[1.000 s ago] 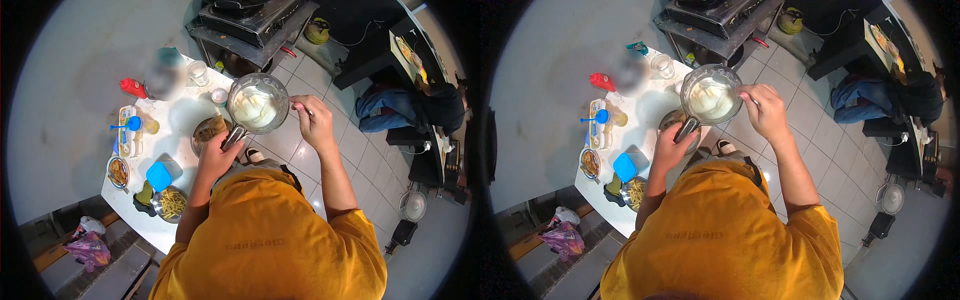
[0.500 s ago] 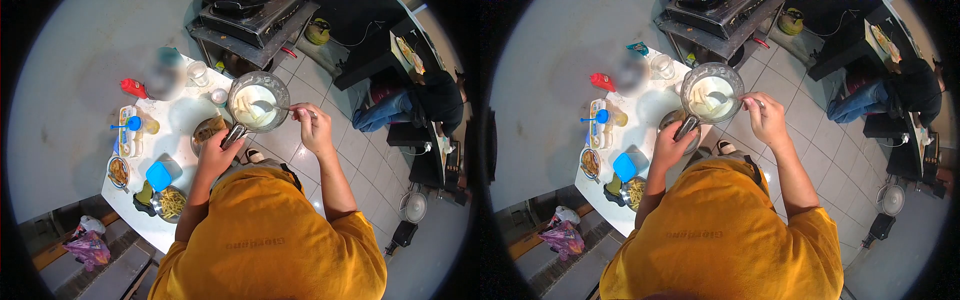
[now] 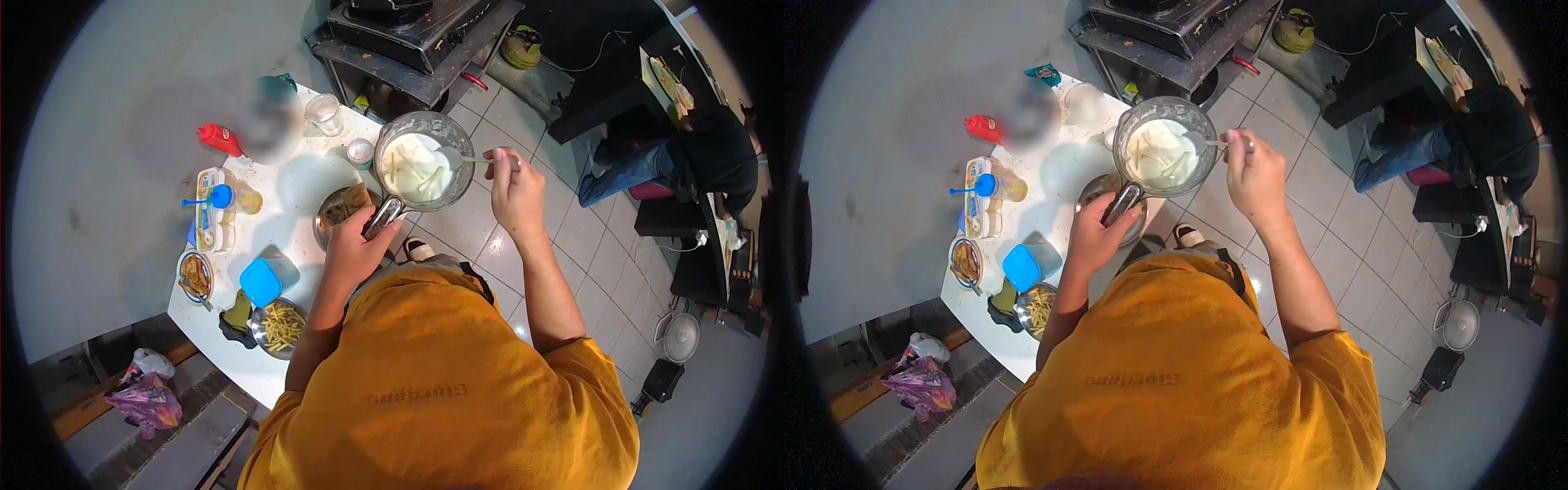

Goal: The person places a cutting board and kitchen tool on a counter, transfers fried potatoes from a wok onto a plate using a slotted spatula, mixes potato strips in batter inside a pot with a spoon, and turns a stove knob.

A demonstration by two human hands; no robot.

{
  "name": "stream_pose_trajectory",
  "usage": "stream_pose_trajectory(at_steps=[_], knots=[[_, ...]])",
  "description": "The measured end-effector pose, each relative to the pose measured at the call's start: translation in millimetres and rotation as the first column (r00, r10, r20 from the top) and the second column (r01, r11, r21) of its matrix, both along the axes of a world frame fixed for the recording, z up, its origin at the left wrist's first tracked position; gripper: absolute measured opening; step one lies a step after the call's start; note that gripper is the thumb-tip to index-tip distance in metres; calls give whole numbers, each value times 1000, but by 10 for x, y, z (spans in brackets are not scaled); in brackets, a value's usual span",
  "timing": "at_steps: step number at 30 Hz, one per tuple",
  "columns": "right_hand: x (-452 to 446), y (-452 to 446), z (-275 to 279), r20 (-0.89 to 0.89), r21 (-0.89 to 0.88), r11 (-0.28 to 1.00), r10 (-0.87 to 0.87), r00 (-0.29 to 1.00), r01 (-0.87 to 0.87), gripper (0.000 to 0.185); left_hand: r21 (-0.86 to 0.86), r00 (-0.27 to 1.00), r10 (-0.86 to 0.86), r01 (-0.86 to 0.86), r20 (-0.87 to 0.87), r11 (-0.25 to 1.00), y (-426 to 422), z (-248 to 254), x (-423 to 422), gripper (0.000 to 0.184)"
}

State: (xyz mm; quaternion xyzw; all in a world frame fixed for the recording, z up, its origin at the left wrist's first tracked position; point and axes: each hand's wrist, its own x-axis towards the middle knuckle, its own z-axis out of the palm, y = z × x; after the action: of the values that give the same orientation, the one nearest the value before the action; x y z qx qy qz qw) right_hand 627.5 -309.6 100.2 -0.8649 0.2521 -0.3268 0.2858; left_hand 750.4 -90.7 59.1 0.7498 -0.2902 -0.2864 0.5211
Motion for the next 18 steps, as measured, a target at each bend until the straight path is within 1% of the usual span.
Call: stream_pose_trajectory(at_steps=[2, 3, 5, 6, 9, 11, 13, 14, 16, 18], knots=[[13, 21, 33, -88, 262, 953, -134, 987, 153, 29, -29, 1000, 20, -20, -17, 999, 9, -35, -15, 23], [28, 41, -27, -88, 261, 953, -136, 987, 154, 29, -17, 1000, 18, -18, -12, 1000, 12, -45, -10, 23], [88, 87, -192, -72, 472, 860, -182, 981, 194, 37, -11, 1000, 15, -15, -6, 1000, -6, -64, 4, 23], [90, 126, -203, -78, 473, 859, -183, 980, 198, 37, 1, 1000, 9, -9, -10, 1000, 10, -74, -17, 23], [163, 169, -203, -72, 629, 747, -218, 973, 214, 40, 0, 1000, 1, -1, 9, 1000, -44, -63, 15, 23], [175, 149, -212, -48, 643, 737, -234, 971, 210, 40, 4, 1000, -5, 5, 20, 1000, -43, -45, 22, 23], [167, 142, -192, -24, 654, 727, -254, 967, 208, 39, -24, 1000, 3, -4, -29, 1000, -46, -36, 22, 23], [148, 151, -164, -7, 632, 745, -272, 962, 215, 39, -21, 999, 1, -2, -33, 1000, -36, -28, 15, 23], [136, 143, -107, 16, 604, 766, -289, 957, 221, 38, -18, 988, 13, -16, -154, 1000, -44, -15, 32, 23], [133, 145, -56, 50, 499, 838, -282, 958, 220, 32, -18, 991, 17, -19, -135, 1000, -55, -29, 62, 22]])
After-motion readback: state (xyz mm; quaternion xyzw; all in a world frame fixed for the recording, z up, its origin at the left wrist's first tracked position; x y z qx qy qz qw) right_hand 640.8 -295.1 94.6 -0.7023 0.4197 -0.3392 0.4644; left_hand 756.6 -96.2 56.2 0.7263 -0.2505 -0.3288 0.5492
